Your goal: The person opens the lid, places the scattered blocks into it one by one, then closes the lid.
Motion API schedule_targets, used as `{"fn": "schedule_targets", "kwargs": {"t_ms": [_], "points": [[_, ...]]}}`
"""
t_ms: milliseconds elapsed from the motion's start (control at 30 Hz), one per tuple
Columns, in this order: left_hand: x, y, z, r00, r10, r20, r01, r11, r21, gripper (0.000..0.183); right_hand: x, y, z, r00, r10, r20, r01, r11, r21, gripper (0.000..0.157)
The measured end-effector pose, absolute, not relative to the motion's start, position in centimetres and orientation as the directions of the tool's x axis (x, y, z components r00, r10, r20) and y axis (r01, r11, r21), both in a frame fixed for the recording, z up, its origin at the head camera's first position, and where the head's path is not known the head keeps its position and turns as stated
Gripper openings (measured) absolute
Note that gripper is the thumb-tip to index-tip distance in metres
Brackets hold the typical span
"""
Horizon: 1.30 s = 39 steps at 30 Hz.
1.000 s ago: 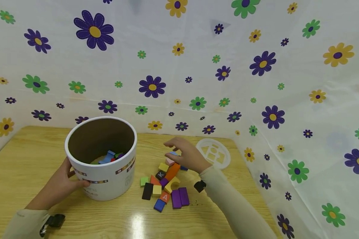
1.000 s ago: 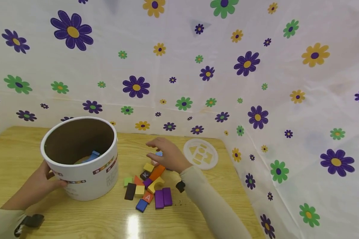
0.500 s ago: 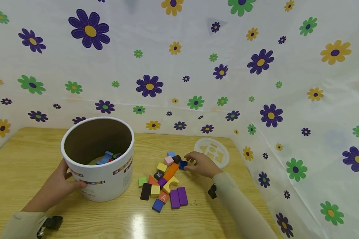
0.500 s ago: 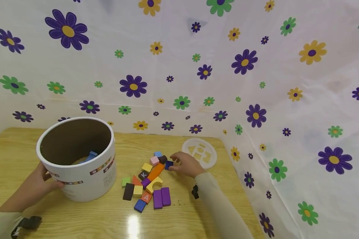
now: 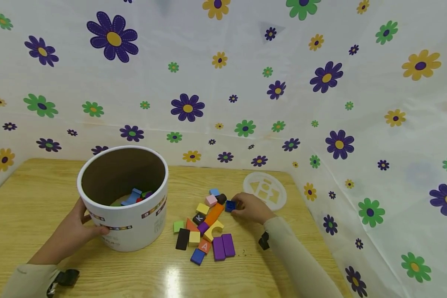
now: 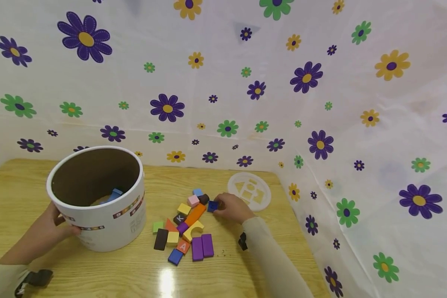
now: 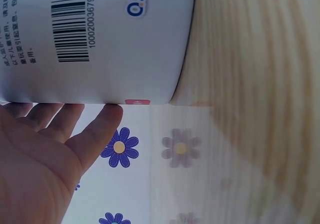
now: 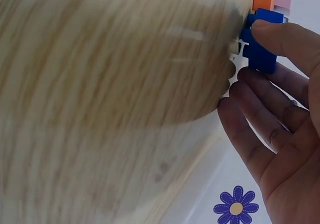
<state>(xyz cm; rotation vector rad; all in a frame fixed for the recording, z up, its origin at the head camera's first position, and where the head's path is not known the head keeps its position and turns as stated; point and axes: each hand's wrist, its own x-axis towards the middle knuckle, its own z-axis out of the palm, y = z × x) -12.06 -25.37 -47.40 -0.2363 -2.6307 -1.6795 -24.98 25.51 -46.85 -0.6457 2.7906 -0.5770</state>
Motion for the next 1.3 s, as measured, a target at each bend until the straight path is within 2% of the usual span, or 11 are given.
{"fn": "schedule_targets", "kwargs": {"t_ms": [333, 633, 833, 1033, 1300], "points": [[-12.05, -25.33, -47.36, -0.99, 0.119, 0.078, 0.121, 0.417, 0.901, 0.118, -24.6, 25.95, -46.65, -0.893, -0.44, -0.094, -0.342, 0.8, -0.492, 0.034], [-11.92, -25.3, -47.34, -0.989, 0.113, 0.093, 0.133, 0.422, 0.897, 0.118, -24.43, 26.08, -46.28, -0.907, -0.421, -0.002, -0.372, 0.802, -0.468, 0.035], [-12.02, -25.43, -47.49, -0.989, 0.112, 0.092, 0.131, 0.426, 0.895, 0.118, -24.2, 25.95, -45.92, -0.904, -0.428, 0.0, -0.363, 0.767, -0.53, 0.037], [-12.02, -25.54, -47.6, -0.987, 0.12, 0.11, 0.151, 0.437, 0.887, 0.12, -24.26, 25.89, -46.25, -0.901, -0.434, -0.005, -0.369, 0.772, -0.518, 0.044], [-11.8, -25.47, -47.51, -0.982, 0.125, 0.139, 0.179, 0.423, 0.888, 0.119, -24.29, 25.68, -46.76, -0.921, -0.382, -0.076, -0.289, 0.8, -0.525, 0.026]]}}
